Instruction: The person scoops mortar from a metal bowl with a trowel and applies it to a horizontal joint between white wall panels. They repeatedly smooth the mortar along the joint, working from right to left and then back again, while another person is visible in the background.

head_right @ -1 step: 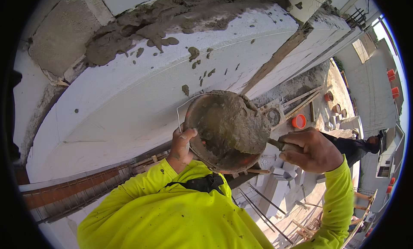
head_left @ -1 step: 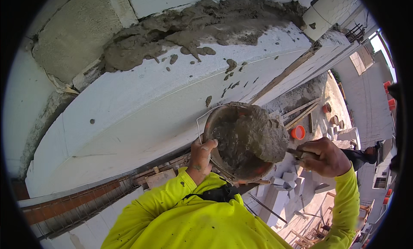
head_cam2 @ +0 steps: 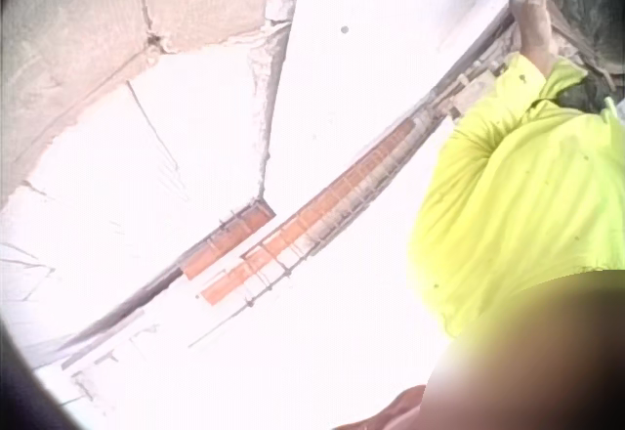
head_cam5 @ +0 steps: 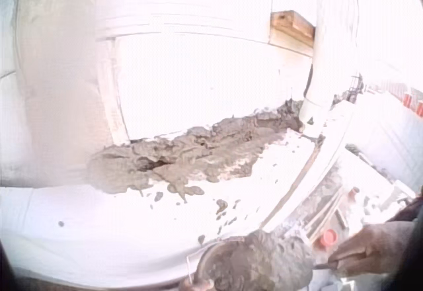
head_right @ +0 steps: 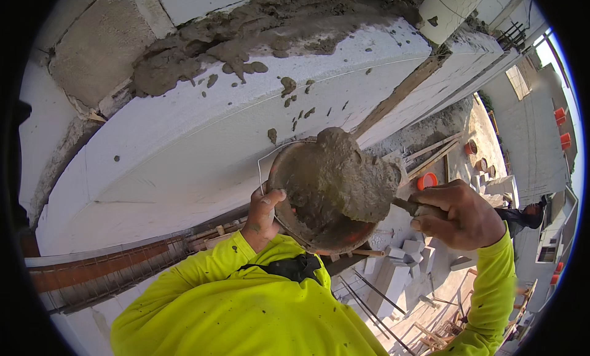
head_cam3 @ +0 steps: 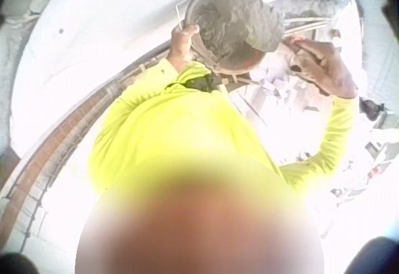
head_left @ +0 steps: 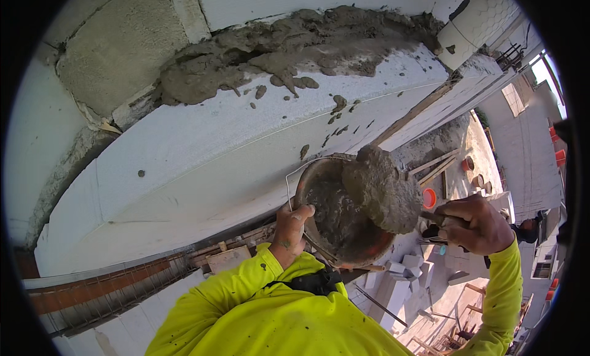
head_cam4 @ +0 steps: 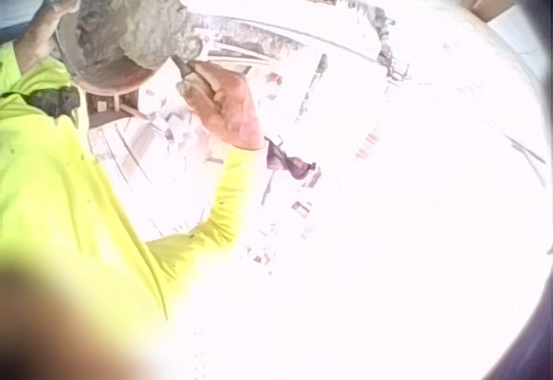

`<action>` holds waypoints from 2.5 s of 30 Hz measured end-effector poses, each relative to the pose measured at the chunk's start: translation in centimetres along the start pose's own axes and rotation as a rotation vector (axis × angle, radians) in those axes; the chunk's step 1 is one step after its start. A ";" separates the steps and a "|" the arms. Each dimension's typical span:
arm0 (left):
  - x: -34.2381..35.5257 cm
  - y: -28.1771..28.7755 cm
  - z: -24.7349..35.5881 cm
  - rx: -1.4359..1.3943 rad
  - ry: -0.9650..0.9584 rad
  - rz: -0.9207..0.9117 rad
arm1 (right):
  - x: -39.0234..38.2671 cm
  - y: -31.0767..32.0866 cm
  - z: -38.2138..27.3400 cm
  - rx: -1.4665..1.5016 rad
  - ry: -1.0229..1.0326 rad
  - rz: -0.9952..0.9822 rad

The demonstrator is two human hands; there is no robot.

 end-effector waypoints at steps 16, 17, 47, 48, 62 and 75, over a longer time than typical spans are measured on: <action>-2.1 3.3 -2.1 -0.026 0.013 0.175 | 16.6 5.3 -16.5 -1.028 0.673 0.729; -2.1 3.6 -2.2 -0.026 0.001 0.189 | 16.7 5.0 -16.1 -1.045 0.675 0.685; -1.7 4.4 -0.7 -0.027 -0.110 0.120 | 9.5 9.5 -12.1 -0.530 0.483 0.884; -1.6 4.7 -0.9 -0.017 -0.080 0.142 | 8.4 9.1 -10.3 -0.386 0.389 0.887; -1.1 7.6 -2.3 0.118 -0.082 0.159 | 11.6 -7.2 8.9 -0.242 0.457 1.243; -1.3 9.2 -2.2 0.007 -0.024 0.276 | 8.9 -9.8 10.6 0.329 0.147 1.178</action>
Point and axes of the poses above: each hand's wrist, its own x-axis towards the middle knuckle, its own y-axis out of the back of the hand, z = x × y, the point moved 7 cm from there along x, towards the middle knuckle, and after that the axes turned 2 degrees about y, right-handed, at the moved point
